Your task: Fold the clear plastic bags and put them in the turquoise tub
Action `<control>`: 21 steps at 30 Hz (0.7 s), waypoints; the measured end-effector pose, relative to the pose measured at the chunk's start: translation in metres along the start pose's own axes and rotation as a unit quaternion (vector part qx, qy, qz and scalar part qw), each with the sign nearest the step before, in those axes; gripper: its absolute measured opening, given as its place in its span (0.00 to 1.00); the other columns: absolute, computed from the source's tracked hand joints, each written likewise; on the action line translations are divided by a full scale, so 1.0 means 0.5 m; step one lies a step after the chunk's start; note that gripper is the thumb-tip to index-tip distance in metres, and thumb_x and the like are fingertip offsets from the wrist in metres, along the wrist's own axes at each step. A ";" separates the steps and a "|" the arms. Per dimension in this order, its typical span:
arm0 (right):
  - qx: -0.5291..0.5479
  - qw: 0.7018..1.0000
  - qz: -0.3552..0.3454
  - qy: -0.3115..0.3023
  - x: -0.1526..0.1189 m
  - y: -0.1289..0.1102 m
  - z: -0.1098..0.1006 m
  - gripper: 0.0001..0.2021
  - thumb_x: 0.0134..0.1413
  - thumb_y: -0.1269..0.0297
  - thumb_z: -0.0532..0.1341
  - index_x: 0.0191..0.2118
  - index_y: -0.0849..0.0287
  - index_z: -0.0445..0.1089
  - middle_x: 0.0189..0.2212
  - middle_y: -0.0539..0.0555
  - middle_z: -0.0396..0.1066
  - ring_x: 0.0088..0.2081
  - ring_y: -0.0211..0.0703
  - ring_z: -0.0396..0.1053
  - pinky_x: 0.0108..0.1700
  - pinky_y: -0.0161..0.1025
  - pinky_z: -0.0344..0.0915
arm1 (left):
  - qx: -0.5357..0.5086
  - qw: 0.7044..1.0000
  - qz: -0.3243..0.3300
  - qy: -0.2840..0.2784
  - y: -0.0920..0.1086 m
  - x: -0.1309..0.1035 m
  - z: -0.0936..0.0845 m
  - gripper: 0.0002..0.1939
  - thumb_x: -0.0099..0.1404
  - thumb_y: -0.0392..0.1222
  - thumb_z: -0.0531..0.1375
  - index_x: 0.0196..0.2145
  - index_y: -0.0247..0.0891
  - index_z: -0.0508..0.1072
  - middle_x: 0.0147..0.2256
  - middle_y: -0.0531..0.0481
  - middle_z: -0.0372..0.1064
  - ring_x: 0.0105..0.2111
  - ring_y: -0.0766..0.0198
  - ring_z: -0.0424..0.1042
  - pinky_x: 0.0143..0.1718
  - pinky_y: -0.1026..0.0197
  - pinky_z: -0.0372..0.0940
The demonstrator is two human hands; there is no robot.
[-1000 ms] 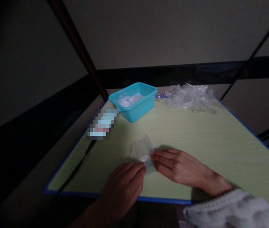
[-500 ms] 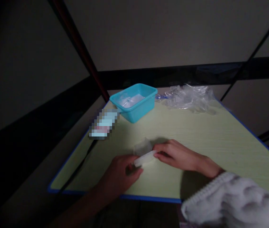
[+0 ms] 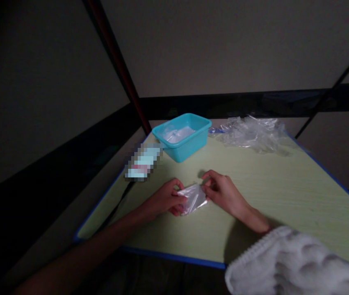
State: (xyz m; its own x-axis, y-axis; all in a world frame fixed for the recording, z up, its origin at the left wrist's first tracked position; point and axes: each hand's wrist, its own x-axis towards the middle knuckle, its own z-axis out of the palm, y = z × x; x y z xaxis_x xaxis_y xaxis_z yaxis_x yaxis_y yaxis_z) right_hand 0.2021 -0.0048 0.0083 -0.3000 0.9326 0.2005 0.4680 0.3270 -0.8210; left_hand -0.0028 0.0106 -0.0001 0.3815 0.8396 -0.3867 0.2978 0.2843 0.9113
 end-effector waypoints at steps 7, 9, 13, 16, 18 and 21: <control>-0.261 0.943 -0.198 -0.057 -0.044 -0.009 0.021 0.21 0.62 0.60 0.51 0.57 0.65 0.59 0.55 0.64 0.64 0.55 0.50 0.62 0.55 0.50 0.62 | -0.031 0.999 -0.011 -0.020 0.003 0.004 -0.010 0.20 0.50 0.35 0.65 0.37 0.37 0.58 0.20 0.59 0.67 0.17 0.68 0.71 0.19 0.71 0.62; -0.307 0.924 -0.211 -0.088 -0.046 0.002 0.032 0.27 0.62 0.56 0.51 0.62 0.66 0.52 0.61 0.66 0.55 0.61 0.51 0.53 0.60 0.53 0.54 | -0.040 0.999 -0.013 -0.024 0.002 0.006 -0.011 0.23 0.49 0.38 0.67 0.37 0.37 0.58 0.21 0.59 0.67 0.17 0.69 0.71 0.19 0.70 0.63; -0.351 0.903 -0.213 -0.124 -0.045 0.027 0.045 0.34 0.62 0.49 0.49 0.65 0.68 0.44 0.64 0.67 0.46 0.65 0.50 0.42 0.63 0.55 0.45 | -0.041 0.999 -0.017 -0.032 0.006 0.005 -0.015 0.21 0.50 0.38 0.67 0.37 0.37 0.59 0.23 0.58 0.68 0.18 0.69 0.71 0.21 0.69 0.64; -0.354 0.902 -0.208 -0.133 -0.046 0.033 0.048 0.36 0.61 0.47 0.48 0.66 0.67 0.41 0.64 0.67 0.44 0.65 0.50 0.40 0.63 0.55 0.43 | -0.033 0.998 -0.028 -0.042 0.014 0.001 -0.025 0.18 0.53 0.34 0.63 0.38 0.37 0.58 0.23 0.57 0.68 0.20 0.68 0.72 0.22 0.69 0.64; -0.350 0.905 -0.203 -0.132 -0.047 0.031 0.048 0.36 0.61 0.46 0.48 0.66 0.66 0.41 0.64 0.67 0.44 0.65 0.49 0.40 0.63 0.55 0.42 | -0.012 0.997 -0.035 -0.063 0.021 -0.007 -0.034 0.15 0.55 0.33 0.60 0.39 0.37 0.58 0.22 0.56 0.69 0.20 0.67 0.73 0.22 0.68 0.65; -0.348 0.907 -0.200 -0.128 -0.047 0.023 0.045 0.37 0.60 0.45 0.48 0.66 0.66 0.40 0.64 0.67 0.45 0.65 0.49 0.41 0.64 0.55 0.42 | 0.089 0.995 0.038 -0.009 0.030 -0.030 -0.035 0.11 0.59 0.34 0.55 0.41 0.36 0.59 0.20 0.57 0.67 0.19 0.66 0.71 0.22 0.65 0.66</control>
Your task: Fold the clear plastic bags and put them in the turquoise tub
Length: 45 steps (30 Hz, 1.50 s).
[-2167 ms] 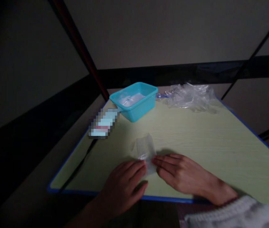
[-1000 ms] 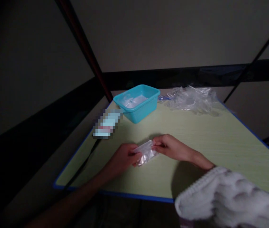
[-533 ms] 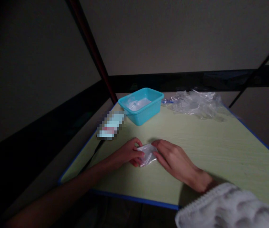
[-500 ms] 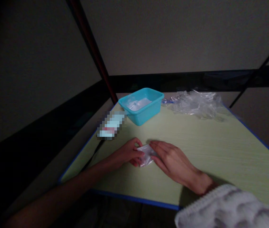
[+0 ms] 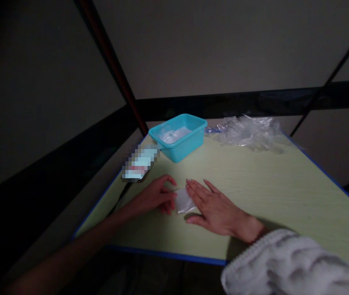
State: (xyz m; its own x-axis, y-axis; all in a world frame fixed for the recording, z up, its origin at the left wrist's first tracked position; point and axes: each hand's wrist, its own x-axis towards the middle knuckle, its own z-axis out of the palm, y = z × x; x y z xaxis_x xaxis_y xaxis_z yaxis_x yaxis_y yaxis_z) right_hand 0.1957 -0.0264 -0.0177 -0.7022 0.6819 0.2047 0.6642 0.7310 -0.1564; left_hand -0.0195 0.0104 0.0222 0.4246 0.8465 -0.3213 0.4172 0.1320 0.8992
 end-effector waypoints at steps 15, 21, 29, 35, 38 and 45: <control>-0.009 1.000 -0.013 0.003 -0.004 -0.001 -0.001 0.44 0.54 0.41 0.53 0.66 0.69 0.39 0.63 0.71 0.46 0.65 0.54 0.41 0.63 0.59 0.41 | 0.478 0.817 0.320 0.043 -0.047 -0.039 0.082 0.37 0.67 0.57 0.46 0.60 0.20 0.49 0.62 0.25 0.42 0.64 0.51 0.39 0.61 0.48 0.49; -0.009 1.000 -0.011 0.015 -0.009 -0.005 0.001 0.43 0.57 0.44 0.52 0.67 0.66 0.33 0.64 0.68 0.44 0.65 0.53 0.40 0.63 0.58 0.41 | 0.472 0.820 0.321 0.036 -0.049 -0.043 0.086 0.44 0.62 0.60 0.53 0.61 0.21 0.46 0.63 0.25 0.40 0.65 0.49 0.35 0.61 0.45 0.48; 0.067 0.997 -0.028 -0.001 -0.012 0.016 -0.042 0.35 0.58 0.51 0.55 0.64 0.68 0.46 0.63 0.67 0.50 0.64 0.50 0.47 0.62 0.52 0.51 | 0.455 0.832 0.314 0.051 -0.061 -0.047 0.094 0.40 0.61 0.53 0.56 0.61 0.22 0.47 0.63 0.27 0.42 0.64 0.48 0.39 0.62 0.45 0.48; -0.008 0.989 -0.121 0.080 -0.006 0.032 -0.046 0.11 0.62 0.69 0.52 0.41 0.64 0.71 0.46 0.61 0.72 0.45 0.46 0.69 0.46 0.46 0.68 | 0.435 0.845 0.306 0.047 -0.067 -0.047 0.093 0.41 0.58 0.49 0.60 0.61 0.26 0.47 0.64 0.30 0.40 0.64 0.48 0.40 0.61 0.44 0.49; -0.038 0.985 -0.129 0.108 -0.001 0.028 -0.034 0.10 0.61 0.72 0.53 0.39 0.64 0.71 0.41 0.59 0.74 0.38 0.44 0.70 0.39 0.44 0.68 | 0.422 0.855 0.297 0.051 -0.069 -0.047 0.093 0.40 0.57 0.47 0.60 0.61 0.28 0.49 0.64 0.32 0.42 0.64 0.49 0.43 0.61 0.44 0.51; 0.078 0.986 -0.058 0.132 0.011 0.024 -0.029 0.09 0.61 0.69 0.52 0.34 0.60 0.68 0.30 0.55 0.71 0.34 0.43 0.67 0.39 0.43 0.66 | 0.392 0.873 0.274 0.098 -0.067 -0.039 0.096 0.30 0.59 0.38 0.58 0.58 0.32 0.59 0.60 0.37 0.55 0.60 0.50 0.55 0.58 0.46 0.57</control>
State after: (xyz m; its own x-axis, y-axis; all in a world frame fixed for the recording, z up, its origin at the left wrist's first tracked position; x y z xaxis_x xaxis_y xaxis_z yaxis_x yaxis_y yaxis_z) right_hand 0.2036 -0.0142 -0.0044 -0.6664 0.5775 0.4717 0.5207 0.8132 -0.2600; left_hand -0.0031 -0.0356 -0.0158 0.6196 0.7535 0.2197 0.6483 -0.6491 0.3978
